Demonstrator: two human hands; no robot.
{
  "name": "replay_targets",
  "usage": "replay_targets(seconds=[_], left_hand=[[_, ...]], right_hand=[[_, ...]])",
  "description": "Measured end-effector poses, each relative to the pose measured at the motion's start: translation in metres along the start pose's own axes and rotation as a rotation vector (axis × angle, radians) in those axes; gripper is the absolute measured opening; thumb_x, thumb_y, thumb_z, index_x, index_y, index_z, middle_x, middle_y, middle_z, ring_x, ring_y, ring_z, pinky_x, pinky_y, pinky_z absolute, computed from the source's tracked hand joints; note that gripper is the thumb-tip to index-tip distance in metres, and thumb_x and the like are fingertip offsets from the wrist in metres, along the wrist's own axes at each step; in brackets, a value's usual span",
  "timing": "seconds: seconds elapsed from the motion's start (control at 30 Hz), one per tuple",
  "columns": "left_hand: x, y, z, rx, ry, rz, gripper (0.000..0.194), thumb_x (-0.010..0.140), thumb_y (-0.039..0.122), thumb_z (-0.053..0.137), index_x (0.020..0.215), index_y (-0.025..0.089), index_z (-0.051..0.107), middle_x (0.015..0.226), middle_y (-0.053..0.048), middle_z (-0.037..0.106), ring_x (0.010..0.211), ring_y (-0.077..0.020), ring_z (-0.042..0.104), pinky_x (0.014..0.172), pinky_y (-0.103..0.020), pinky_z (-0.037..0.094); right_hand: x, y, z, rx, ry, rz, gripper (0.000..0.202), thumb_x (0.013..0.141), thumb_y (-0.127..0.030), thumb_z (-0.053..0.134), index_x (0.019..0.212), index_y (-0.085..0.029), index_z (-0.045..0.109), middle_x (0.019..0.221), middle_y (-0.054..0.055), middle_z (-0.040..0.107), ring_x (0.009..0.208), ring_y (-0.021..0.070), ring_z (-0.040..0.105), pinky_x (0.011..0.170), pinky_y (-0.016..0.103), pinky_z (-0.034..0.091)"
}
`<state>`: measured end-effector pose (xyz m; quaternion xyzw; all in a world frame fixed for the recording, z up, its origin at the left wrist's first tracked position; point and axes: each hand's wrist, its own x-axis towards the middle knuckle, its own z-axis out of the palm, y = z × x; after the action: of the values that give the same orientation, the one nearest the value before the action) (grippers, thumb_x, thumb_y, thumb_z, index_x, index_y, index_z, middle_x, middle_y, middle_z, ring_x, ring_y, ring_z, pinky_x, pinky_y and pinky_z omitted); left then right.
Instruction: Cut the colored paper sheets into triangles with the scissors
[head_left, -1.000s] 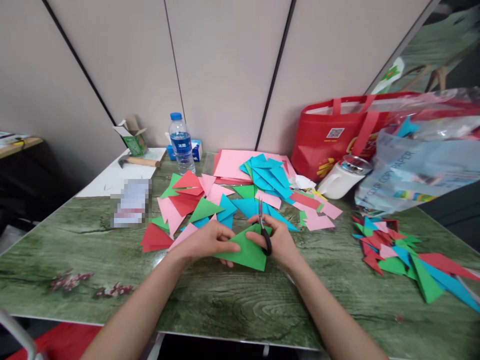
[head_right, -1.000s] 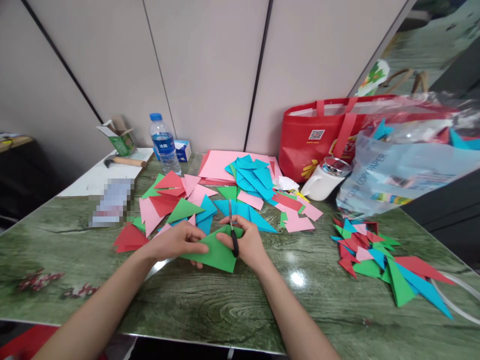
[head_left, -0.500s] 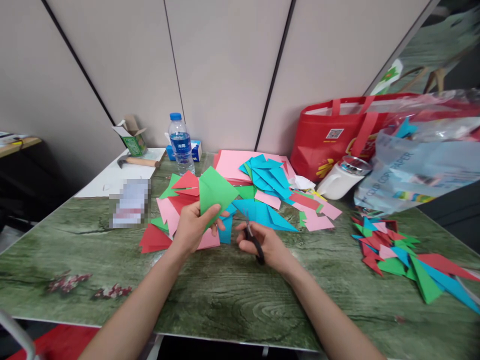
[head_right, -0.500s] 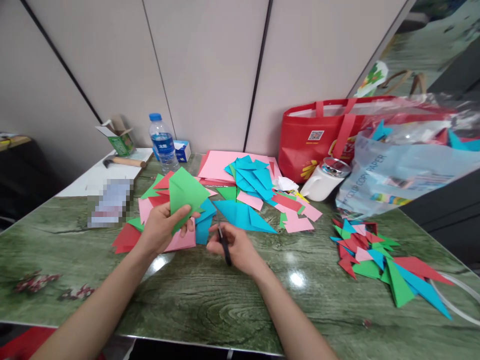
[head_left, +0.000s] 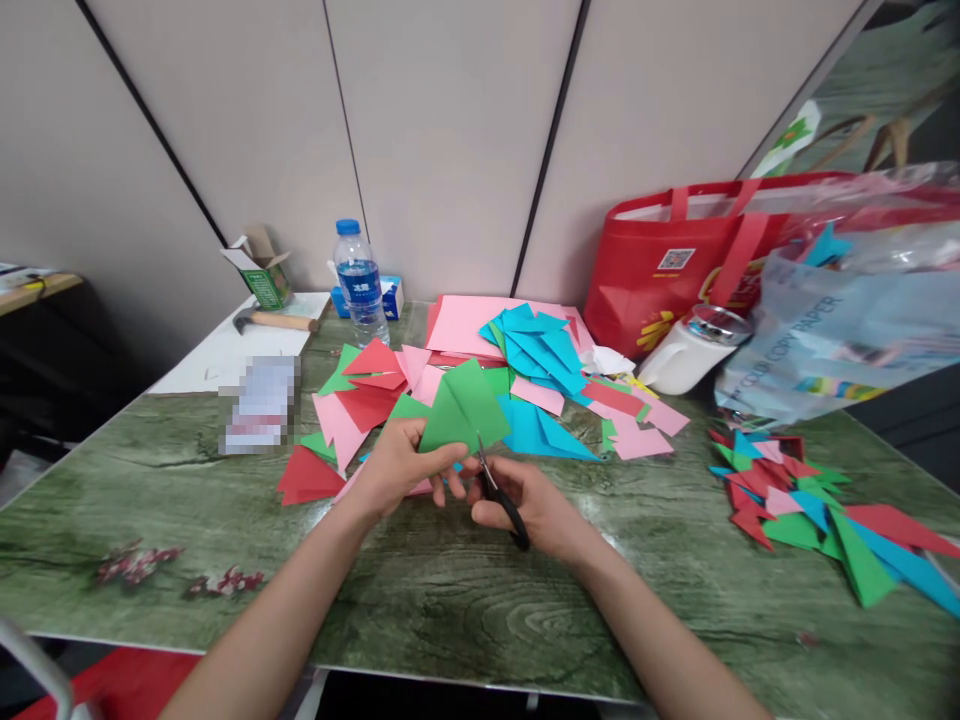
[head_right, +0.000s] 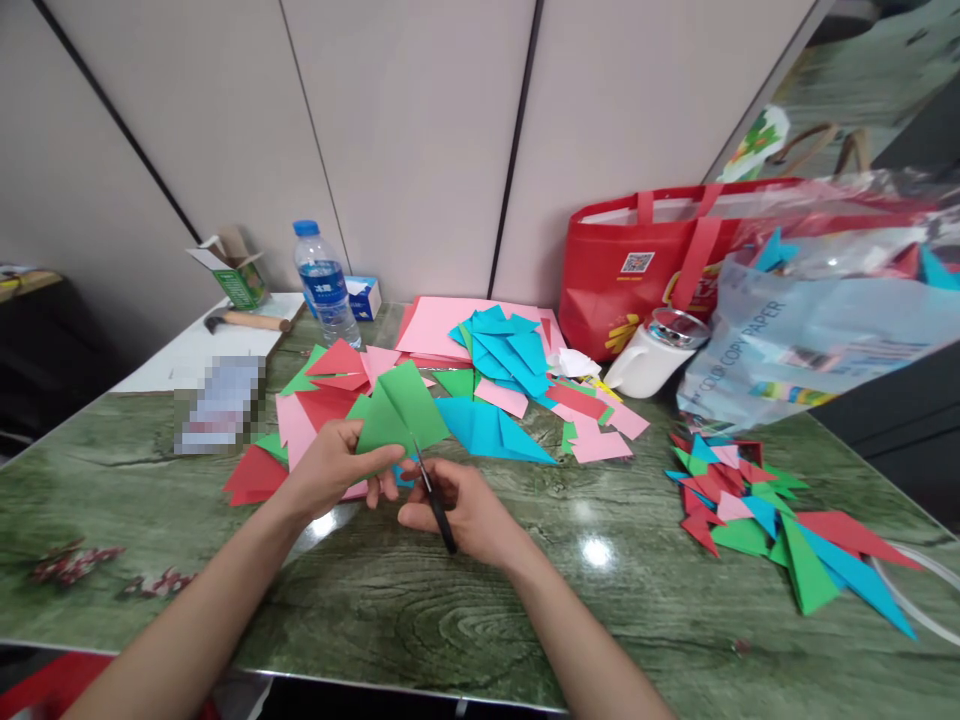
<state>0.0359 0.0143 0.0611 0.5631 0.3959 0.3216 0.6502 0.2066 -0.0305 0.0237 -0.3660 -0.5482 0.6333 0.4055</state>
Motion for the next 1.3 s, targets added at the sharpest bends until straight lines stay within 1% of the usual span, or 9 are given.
replay_targets(seconds=[0.17, 0.27, 0.37, 0.57, 0.77, 1.0, 1.17, 1.3], left_hand=[[-0.0012, 0.0018, -0.0018, 0.034, -0.016, -0.023, 0.021, 0.072, 0.029, 0.068, 0.068, 0.01, 0.059, 0.047, -0.004, 0.065, 0.032, -0.0101, 0.054, 0.032, -0.018, 0.041], [-0.0019, 0.0019, -0.0028, 0.045, -0.013, -0.041, 0.02, 0.072, 0.028, 0.067, 0.068, 0.011, 0.058, 0.044, -0.003, 0.063, 0.031, -0.0101, 0.053, 0.031, -0.017, 0.039], [-0.0022, 0.0018, -0.0032, 0.044, -0.02, -0.041, 0.02, 0.072, 0.029, 0.067, 0.068, 0.011, 0.059, 0.045, -0.003, 0.063, 0.032, -0.0105, 0.054, 0.031, -0.017, 0.039], [-0.0023, 0.0032, -0.0024, 0.042, -0.012, -0.038, 0.021, 0.071, 0.03, 0.067, 0.07, 0.01, 0.06, 0.043, -0.003, 0.063, 0.032, -0.0106, 0.054, 0.031, -0.018, 0.04], [-0.0034, 0.0045, -0.0018, 0.049, -0.017, -0.058, 0.019, 0.071, 0.029, 0.066, 0.068, 0.011, 0.06, 0.043, -0.003, 0.063, 0.032, -0.0101, 0.053, 0.031, -0.017, 0.039], [-0.0029, 0.0056, -0.0009, 0.027, -0.01, -0.056, 0.02, 0.07, 0.029, 0.068, 0.066, 0.011, 0.059, 0.043, -0.003, 0.062, 0.032, -0.0106, 0.054, 0.031, -0.018, 0.04], [-0.0031, 0.0052, -0.0013, 0.049, -0.002, -0.056, 0.018, 0.071, 0.027, 0.066, 0.066, 0.012, 0.059, 0.043, -0.003, 0.062, 0.031, -0.0103, 0.053, 0.031, -0.018, 0.039], [-0.0027, 0.0045, -0.0016, 0.052, -0.011, -0.057, 0.017, 0.072, 0.026, 0.066, 0.066, 0.011, 0.059, 0.043, -0.003, 0.062, 0.031, -0.0103, 0.053, 0.031, -0.017, 0.04]], right_hand=[[-0.001, -0.0029, -0.0008, -0.011, -0.012, 0.042, 0.038, 0.065, -0.042, 0.074, 0.09, -0.017, 0.059, 0.071, -0.002, 0.053, 0.062, 0.0119, 0.047, 0.06, 0.024, 0.039], [-0.0013, -0.0021, -0.0019, -0.017, -0.026, 0.044, 0.038, 0.066, -0.041, 0.073, 0.093, -0.018, 0.059, 0.072, -0.002, 0.054, 0.064, 0.0125, 0.048, 0.06, 0.025, 0.04], [-0.0017, -0.001, -0.0025, -0.014, -0.032, 0.042, 0.039, 0.068, -0.042, 0.072, 0.096, -0.018, 0.059, 0.074, -0.001, 0.054, 0.065, 0.0128, 0.047, 0.061, 0.025, 0.039], [-0.0021, -0.0023, -0.0025, -0.015, -0.038, 0.055, 0.041, 0.067, -0.046, 0.071, 0.095, -0.019, 0.059, 0.073, -0.001, 0.053, 0.063, 0.0125, 0.046, 0.059, 0.025, 0.038], [-0.0027, -0.0024, -0.0018, -0.016, -0.045, 0.055, 0.039, 0.068, -0.043, 0.071, 0.095, -0.018, 0.058, 0.073, -0.002, 0.053, 0.063, 0.0118, 0.046, 0.06, 0.024, 0.038], [-0.0023, -0.0014, -0.0016, -0.031, -0.029, 0.035, 0.039, 0.066, -0.043, 0.072, 0.094, -0.018, 0.06, 0.072, -0.001, 0.055, 0.061, 0.012, 0.048, 0.058, 0.024, 0.041], [-0.0023, -0.0013, -0.0012, -0.047, -0.031, 0.033, 0.036, 0.068, -0.043, 0.071, 0.093, -0.018, 0.059, 0.071, -0.001, 0.054, 0.061, 0.0122, 0.047, 0.056, 0.024, 0.039], [-0.0024, -0.0006, -0.001, -0.054, -0.028, 0.03, 0.034, 0.069, -0.04, 0.07, 0.093, -0.018, 0.059, 0.07, -0.003, 0.052, 0.058, 0.0106, 0.045, 0.055, 0.023, 0.038]])
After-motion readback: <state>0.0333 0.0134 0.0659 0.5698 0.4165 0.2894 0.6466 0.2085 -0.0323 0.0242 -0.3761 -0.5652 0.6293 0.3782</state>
